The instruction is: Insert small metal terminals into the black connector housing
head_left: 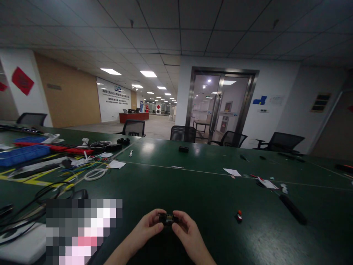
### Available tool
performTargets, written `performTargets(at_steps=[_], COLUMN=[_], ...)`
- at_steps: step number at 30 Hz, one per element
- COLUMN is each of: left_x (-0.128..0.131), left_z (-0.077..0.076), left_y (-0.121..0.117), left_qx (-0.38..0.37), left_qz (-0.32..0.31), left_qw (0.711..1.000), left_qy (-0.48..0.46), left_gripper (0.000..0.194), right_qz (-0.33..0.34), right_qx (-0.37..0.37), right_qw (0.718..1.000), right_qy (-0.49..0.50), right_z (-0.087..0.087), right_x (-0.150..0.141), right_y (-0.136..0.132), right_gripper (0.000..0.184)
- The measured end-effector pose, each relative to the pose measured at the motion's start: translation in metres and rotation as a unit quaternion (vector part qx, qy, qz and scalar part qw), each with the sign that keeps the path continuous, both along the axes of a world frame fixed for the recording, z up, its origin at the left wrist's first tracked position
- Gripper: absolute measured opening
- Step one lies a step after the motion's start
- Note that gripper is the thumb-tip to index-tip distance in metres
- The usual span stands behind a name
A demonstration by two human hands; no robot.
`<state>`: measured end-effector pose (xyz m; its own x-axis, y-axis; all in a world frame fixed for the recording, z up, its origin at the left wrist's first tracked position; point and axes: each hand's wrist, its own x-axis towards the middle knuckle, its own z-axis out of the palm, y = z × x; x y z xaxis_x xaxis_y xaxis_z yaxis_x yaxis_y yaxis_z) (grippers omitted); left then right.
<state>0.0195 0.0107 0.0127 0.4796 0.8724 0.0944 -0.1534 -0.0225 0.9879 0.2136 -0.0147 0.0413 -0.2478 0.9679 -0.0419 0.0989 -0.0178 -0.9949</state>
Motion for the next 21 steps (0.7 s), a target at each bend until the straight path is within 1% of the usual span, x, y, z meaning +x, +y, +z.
performTargets(at_steps=[5,8,11,14,17,21], left_x=[0.001,0.002,0.002,0.002,0.001,0.001], left_z=[0.004,0.008,0.008,0.006,0.005,0.005], left_y=[-0.003,-0.005,-0.005,-0.004,-0.003,-0.003], left_qx=[-0.009,-0.012,-0.010,-0.004,-0.001,0.008], left_qz=[-0.012,-0.017,-0.010,-0.001,-0.005,-0.006], left_qw=[1.000,1.000,1.000,1.000,1.000,0.999], left_qy=[0.001,0.013,0.026,0.031,0.029,0.036], left_gripper=[0.044,0.047,0.049,0.049,0.048,0.046], right_qz=[0.010,0.016,0.011,0.010,0.007,-0.002], right_qx=[-0.004,0.009,0.029,0.066,0.062,0.067], right_qw=[1.000,0.998,0.997,0.995,0.995,0.996], right_qy=[-0.023,-0.056,-0.067,-0.068,-0.078,-0.063], right_z=[0.000,-0.003,-0.004,-0.001,0.004,0.009], right_x=[0.001,0.000,-0.002,-0.004,-0.005,-0.006], right_y=[0.000,0.001,0.001,0.000,-0.002,-0.005], right_gripper=[0.043,0.041,0.036,0.028,0.022,0.019])
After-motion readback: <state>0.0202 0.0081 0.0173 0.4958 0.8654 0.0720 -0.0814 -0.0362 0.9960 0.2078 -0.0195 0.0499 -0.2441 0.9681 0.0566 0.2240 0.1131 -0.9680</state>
